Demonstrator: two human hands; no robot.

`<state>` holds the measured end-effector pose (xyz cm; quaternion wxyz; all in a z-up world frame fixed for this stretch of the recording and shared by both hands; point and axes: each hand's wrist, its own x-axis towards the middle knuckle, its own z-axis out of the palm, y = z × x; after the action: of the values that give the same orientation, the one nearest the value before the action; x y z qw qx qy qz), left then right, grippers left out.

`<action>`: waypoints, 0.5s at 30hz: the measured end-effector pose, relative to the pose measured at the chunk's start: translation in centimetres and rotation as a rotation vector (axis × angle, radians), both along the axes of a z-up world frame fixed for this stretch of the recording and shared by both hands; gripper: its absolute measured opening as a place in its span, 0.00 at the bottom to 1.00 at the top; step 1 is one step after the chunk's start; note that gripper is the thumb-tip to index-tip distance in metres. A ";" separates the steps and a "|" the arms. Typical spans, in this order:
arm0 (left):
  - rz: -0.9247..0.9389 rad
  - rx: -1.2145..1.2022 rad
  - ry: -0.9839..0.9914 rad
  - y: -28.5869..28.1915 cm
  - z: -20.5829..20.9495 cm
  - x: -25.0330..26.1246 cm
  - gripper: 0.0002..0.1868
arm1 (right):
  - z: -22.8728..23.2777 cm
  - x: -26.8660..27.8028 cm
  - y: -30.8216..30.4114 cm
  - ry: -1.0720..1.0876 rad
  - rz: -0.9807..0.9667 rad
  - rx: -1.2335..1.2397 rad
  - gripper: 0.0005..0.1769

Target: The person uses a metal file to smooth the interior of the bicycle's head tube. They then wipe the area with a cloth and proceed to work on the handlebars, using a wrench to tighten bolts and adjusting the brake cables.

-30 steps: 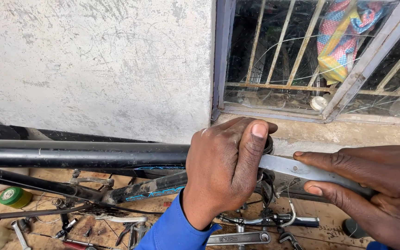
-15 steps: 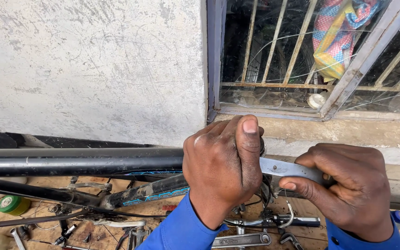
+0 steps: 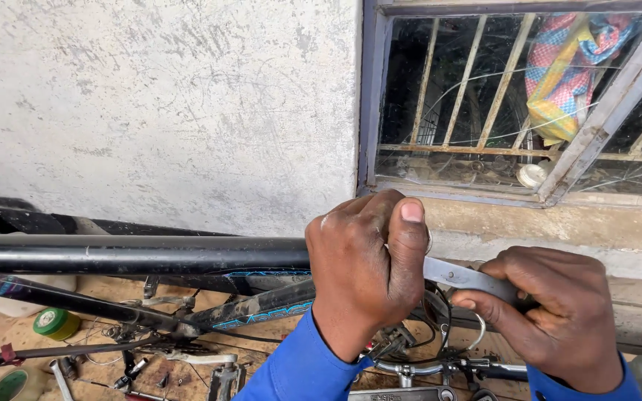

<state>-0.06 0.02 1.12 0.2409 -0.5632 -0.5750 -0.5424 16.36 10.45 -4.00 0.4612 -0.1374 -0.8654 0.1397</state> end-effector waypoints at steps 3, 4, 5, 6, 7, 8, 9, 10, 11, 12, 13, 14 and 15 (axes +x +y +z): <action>-0.188 -0.026 -0.145 -0.7 0.5 0.0 0.30 | 0.3 2.6 -0.3 -0.160 -0.131 0.026 0.16; -0.272 -0.030 -0.224 -0.9 0.8 -0.1 0.32 | 0.5 3.1 -0.5 -0.181 -0.153 0.077 0.18; -0.273 -0.024 -0.230 -0.9 1.0 -0.2 0.32 | 1.4 3.7 -0.9 -0.187 -0.153 0.083 0.18; -0.331 -0.047 -0.295 -1.0 1.3 -0.3 0.33 | 2.3 4.3 -1.3 -0.304 -0.317 -0.078 0.21; -0.384 -0.077 -0.361 -1.2 1.4 -0.3 0.36 | 3.0 4.9 -1.9 -0.418 -0.479 -0.246 0.25; -0.381 -0.077 -0.368 -1.4 1.4 -0.6 0.36 | 3.2 4.7 -2.3 -0.426 -0.477 -0.245 0.25; -0.414 -0.105 -0.357 -1.3 1.4 -0.8 0.33 | 3.5 4.7 -2.8 -0.321 -0.477 -0.278 0.21; -0.447 -0.133 -0.345 -1.1 1.4 -0.9 0.31 | 3.9 4.8 -3.2 -0.217 -0.478 -0.308 0.18; -0.455 -0.134 -0.349 -1.1 1.4 -0.9 0.31 | 4.1 4.6 -3.2 -0.220 -0.487 -0.309 0.18; -0.459 -0.139 -0.371 -1.2 1.4 -0.9 0.32 | 4.3 4.4 -3.2 -0.242 -0.526 -0.303 0.20; -0.458 -0.143 -0.391 -1.3 1.4 -1.0 0.33 | 4.6 4.0 -3.2 -0.263 -0.560 -0.296 0.23; -0.460 -0.142 -0.393 -1.3 1.4 -0.9 0.33 | 4.8 3.6 -3.7 -0.265 -0.562 -0.295 0.23; -0.446 -0.136 -0.406 -1.3 1.5 -0.8 0.33 | 5.0 3.1 -4.1 -0.402 -0.611 -0.376 0.27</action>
<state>-0.90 -1.31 2.64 -0.0422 -0.5704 -0.5084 -0.6438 19.43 6.34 0.98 0.2698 -0.4946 -0.8171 0.1224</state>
